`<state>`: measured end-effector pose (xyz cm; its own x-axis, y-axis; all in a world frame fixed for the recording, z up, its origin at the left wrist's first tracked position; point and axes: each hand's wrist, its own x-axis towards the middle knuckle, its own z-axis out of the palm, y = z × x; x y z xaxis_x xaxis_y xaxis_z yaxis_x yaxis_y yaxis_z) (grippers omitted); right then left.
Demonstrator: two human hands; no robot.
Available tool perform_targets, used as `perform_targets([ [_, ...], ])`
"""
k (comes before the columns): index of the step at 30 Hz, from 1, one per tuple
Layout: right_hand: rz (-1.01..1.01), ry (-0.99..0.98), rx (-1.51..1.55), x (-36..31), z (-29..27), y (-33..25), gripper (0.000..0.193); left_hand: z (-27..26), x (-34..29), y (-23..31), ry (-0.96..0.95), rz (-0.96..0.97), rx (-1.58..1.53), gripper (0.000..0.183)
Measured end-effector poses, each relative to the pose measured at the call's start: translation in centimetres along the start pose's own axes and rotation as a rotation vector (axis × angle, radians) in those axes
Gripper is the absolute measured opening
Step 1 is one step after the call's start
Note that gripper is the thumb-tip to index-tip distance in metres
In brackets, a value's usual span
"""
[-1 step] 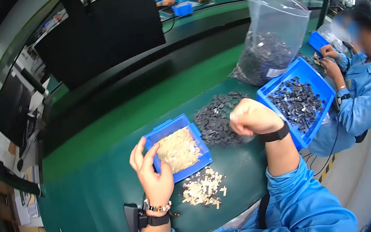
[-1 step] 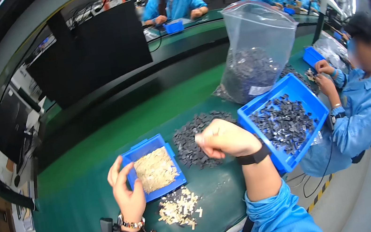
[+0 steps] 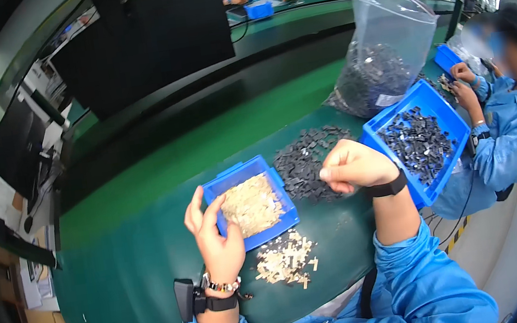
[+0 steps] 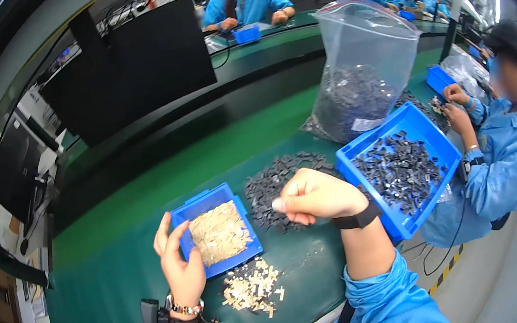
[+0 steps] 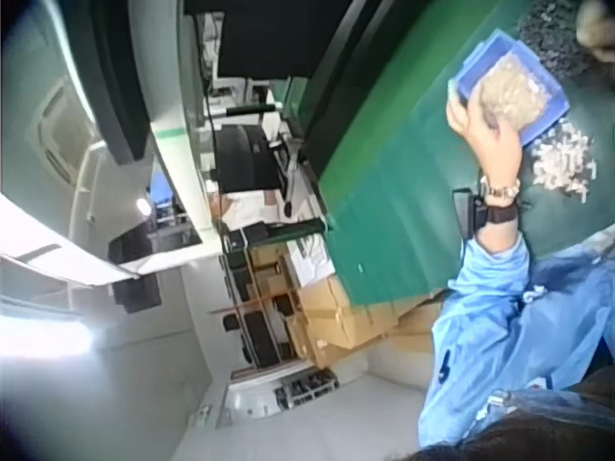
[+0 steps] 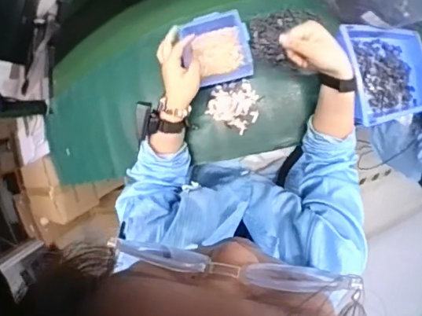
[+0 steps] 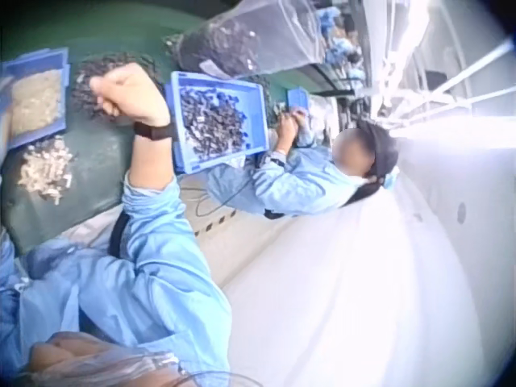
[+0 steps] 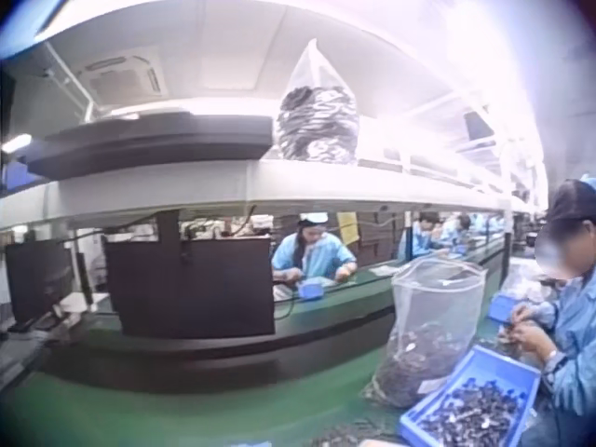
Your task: Sorting small plastic or rubber components into separate bins based on type on an assembly line table.
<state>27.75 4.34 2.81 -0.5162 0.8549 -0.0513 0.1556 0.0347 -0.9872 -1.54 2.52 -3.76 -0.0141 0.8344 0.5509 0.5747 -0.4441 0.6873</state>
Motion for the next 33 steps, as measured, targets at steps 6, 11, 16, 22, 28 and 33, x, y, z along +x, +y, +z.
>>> perform_targets([
  [6,0.168,0.083,-0.314,1.6,1.8,0.3,0.019,0.1,-0.3,-0.6,-0.046,-0.064,-0.116,0.056],
  [11,0.046,-0.066,-0.614,2.2,3.9,0.6,0.017,0.2,-0.4,-0.6,-0.047,-0.074,-0.129,0.058],
  [16,0.068,-0.263,-0.581,1.8,4.7,-1.0,0.014,-0.3,-0.3,-0.9,-0.009,-0.099,-0.113,0.058],
  [22,-0.103,-0.247,-0.94,1.5,7.3,0.5,0.018,-0.1,0.0,-1.0,0.014,-0.122,-0.124,0.058],
  [28,0.031,-0.217,-1.141,1.7,8.2,1.7,0.016,0.4,0.0,-1.4,0.033,-0.12,-0.12,0.056],
  [33,-0.003,-0.158,-1.085,1.6,8.7,0.9,0.017,-0.1,-0.1,-1.7,0.051,-0.111,-0.19,0.054],
])
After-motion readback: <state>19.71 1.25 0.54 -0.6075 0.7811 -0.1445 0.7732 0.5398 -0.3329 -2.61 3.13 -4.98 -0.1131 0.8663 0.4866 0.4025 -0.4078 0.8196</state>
